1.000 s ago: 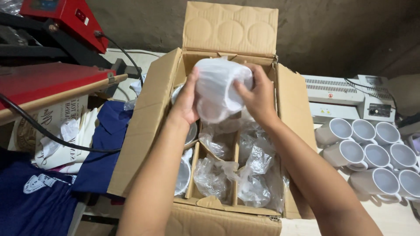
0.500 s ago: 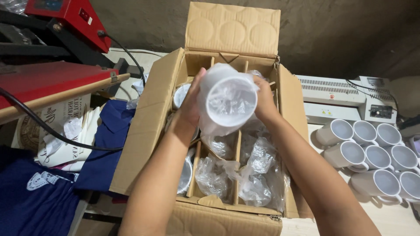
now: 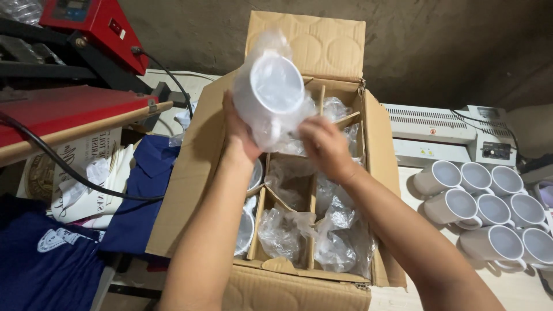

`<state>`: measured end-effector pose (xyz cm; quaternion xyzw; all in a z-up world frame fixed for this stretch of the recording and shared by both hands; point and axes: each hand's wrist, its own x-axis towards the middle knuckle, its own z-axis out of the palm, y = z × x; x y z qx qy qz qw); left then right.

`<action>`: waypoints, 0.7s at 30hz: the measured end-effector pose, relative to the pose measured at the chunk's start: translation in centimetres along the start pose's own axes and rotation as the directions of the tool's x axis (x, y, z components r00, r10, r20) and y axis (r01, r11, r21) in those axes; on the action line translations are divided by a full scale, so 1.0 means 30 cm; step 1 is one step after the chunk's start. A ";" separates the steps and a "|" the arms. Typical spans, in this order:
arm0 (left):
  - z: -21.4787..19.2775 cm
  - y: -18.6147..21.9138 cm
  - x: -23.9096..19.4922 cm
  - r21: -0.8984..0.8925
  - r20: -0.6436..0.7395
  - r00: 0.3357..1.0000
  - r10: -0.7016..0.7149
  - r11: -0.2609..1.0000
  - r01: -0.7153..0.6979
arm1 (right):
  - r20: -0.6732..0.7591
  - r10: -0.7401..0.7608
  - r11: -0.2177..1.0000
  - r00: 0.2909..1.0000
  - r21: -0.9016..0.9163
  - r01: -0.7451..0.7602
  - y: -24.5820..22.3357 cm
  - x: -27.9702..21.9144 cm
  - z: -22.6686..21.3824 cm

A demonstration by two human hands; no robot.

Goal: Unboxing white ceramic mugs from a cardboard box and arranging them on a table.

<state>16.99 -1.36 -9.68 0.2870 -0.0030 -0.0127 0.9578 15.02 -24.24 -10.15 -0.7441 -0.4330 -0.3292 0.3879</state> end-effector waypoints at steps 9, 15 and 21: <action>0.154 0.052 -0.104 0.071 -0.175 0.983 0.057 0.996 -0.045 | 0.080 0.098 0.880 0.992 0.458 -0.124 -0.010 0.019 -0.008; 0.077 -0.036 -0.042 0.400 -0.037 0.918 0.395 0.848 -0.348 | 0.380 0.615 -0.014 0.691 0.881 -0.473 0.094 0.047 0.009; 0.070 -0.069 -0.040 0.517 -0.060 0.853 0.518 0.748 -0.417 | 0.449 0.638 -0.052 0.626 0.836 -0.546 0.109 0.040 0.005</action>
